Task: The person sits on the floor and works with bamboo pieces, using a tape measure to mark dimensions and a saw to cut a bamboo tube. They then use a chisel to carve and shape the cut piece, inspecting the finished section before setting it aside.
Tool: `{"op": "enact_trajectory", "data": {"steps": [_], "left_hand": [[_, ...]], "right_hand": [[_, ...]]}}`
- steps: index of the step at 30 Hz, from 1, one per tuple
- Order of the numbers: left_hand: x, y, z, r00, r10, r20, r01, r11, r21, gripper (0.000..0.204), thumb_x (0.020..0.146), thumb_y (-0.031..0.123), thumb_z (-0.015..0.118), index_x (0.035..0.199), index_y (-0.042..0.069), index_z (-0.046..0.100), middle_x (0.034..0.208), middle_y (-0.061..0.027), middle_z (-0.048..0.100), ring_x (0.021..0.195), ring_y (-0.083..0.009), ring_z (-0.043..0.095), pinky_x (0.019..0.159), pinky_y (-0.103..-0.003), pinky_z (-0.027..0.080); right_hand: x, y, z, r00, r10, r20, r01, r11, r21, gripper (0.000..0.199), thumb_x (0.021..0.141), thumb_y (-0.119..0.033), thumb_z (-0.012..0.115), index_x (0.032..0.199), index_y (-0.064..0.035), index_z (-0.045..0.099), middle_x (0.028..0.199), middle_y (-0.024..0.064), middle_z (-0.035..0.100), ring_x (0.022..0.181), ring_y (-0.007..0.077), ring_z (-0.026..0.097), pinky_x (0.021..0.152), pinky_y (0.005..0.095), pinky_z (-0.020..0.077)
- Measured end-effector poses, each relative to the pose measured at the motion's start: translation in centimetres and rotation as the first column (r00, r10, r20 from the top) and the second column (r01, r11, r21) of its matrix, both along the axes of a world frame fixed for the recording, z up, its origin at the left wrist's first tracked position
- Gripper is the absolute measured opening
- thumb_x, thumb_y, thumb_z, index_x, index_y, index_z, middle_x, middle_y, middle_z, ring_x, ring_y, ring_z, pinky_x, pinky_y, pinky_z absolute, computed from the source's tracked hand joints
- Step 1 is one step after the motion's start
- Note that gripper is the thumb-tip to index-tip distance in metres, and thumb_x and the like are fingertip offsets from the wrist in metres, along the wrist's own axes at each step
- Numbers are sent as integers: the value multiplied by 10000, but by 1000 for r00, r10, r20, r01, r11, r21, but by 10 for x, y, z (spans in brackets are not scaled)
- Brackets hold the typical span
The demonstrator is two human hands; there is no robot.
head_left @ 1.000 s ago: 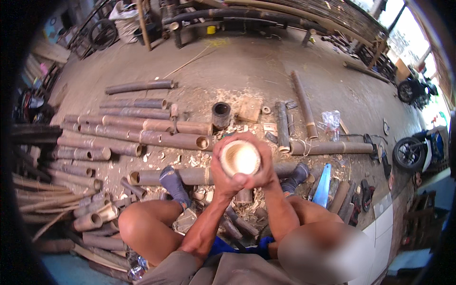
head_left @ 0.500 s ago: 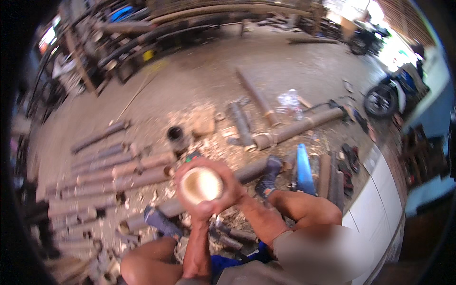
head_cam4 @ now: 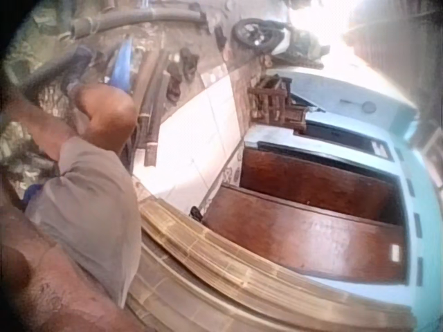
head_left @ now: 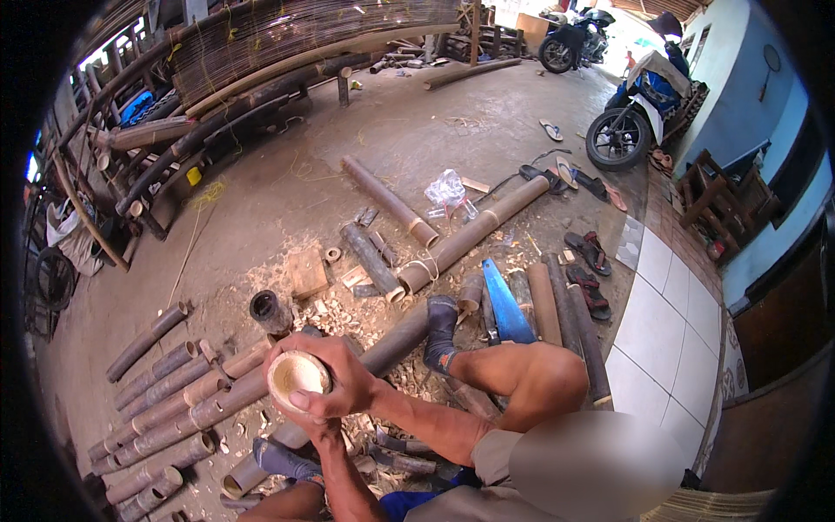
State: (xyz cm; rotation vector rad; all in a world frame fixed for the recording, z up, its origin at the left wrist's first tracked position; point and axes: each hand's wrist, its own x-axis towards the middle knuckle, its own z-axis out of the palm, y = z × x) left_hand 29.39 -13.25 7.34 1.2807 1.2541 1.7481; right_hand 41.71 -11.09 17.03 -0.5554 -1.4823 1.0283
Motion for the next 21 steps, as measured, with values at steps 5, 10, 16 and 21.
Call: {"op": "enact_trajectory", "data": {"steps": [5,10,16,21], "left_hand": [[-10,0,12,998,-67,22,67,998,-2,975,826,652,683,1492,-19,448,1438,-157,528,1260,-260,568,1066,-412,468],[-15,2,18,995,-102,11,102,995,-2,993,799,627,725,1510,-6,441,1451,-156,518,1254,-259,567,1076,-408,455],[33,18,47,964,-177,-198,203,972,119,1022,767,595,776,1531,10,433,1466,-156,505,1246,-259,566,1088,-403,440],[-4,6,68,984,-143,111,140,990,31,1279,598,687,917,1558,15,406,1478,-145,508,1292,-253,546,1098,-397,445]], "right_hand": [[-15,-8,6,998,-56,38,54,998,38,504,780,-342,744,1123,17,659,1018,141,713,898,245,698,823,361,556],[-28,-4,3,997,-55,57,49,994,102,531,766,-390,758,1120,-15,631,982,171,700,881,294,716,799,409,559],[34,9,0,996,-48,-79,46,998,-32,451,816,-370,725,1101,-26,665,1009,114,731,925,246,716,827,386,581],[-34,-5,18,989,-140,46,132,979,158,426,832,-381,732,1076,-37,674,943,167,731,815,298,738,747,405,589]]}}
